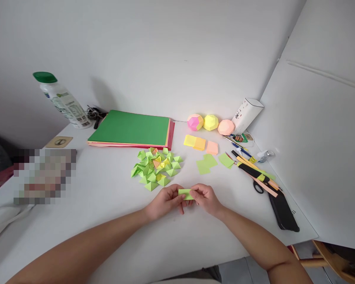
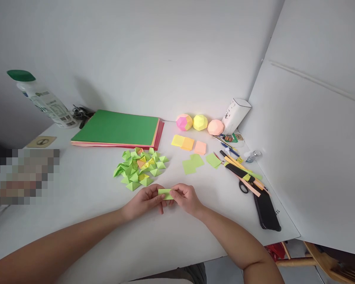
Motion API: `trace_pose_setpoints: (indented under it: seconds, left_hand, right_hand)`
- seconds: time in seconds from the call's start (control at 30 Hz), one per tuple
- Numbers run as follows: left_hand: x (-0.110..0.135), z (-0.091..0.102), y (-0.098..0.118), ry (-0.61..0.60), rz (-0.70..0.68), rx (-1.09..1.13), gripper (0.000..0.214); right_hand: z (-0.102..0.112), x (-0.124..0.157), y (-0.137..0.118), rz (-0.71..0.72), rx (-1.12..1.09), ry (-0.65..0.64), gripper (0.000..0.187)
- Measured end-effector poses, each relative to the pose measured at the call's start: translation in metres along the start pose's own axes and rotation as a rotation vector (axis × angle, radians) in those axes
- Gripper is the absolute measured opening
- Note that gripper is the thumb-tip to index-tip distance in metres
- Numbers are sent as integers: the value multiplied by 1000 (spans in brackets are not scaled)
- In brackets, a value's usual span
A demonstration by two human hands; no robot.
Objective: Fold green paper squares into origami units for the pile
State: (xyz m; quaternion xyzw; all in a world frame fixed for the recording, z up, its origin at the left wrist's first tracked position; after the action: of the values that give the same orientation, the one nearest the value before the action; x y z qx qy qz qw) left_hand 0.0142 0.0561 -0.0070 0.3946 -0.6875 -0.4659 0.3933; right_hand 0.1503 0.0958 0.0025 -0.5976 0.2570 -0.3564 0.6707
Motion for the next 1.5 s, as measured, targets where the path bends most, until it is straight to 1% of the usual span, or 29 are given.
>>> trace_pose_setpoints:
  seconds: [0.2,0.43,0.67,1.0,1.3,1.5]
  left_hand:
    - [1,-1,2,0,11,-8,27]
    - [0,-2,4,-5,-14,-9,31]
    - [1,-4,8,7,1,-34,34]
    - [1,-3,3,-6,-8,-7,32]
    - [1,-7,10,11,-8,16,33]
    - [2,-6,8,3,-18,-7,34]
  right_hand:
    - [0,0,-1,8,-3,-1,23]
    - [0,1,-2,0,-4,4,24]
    - [0,0,0,-2,-2,17,24]
    - [0,0,4,-19,-8,15,26]
    - [1,0,5,-19,-10,21,31]
    - [1,0,4,-18,-13,19,31]
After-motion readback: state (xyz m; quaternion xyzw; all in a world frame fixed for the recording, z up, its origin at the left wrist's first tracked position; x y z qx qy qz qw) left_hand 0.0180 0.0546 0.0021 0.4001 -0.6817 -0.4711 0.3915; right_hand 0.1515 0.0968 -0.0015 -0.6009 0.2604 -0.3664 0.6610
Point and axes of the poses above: each hand's wrist, its own x-axis away from the middle knuckle, its own z-axis out of the back of the hand, y = z × x, the point moved 5 cm from there along -x, towards the middle knuckle, and after that the axes turned 3 degrees about x, right-handed, at the moved point
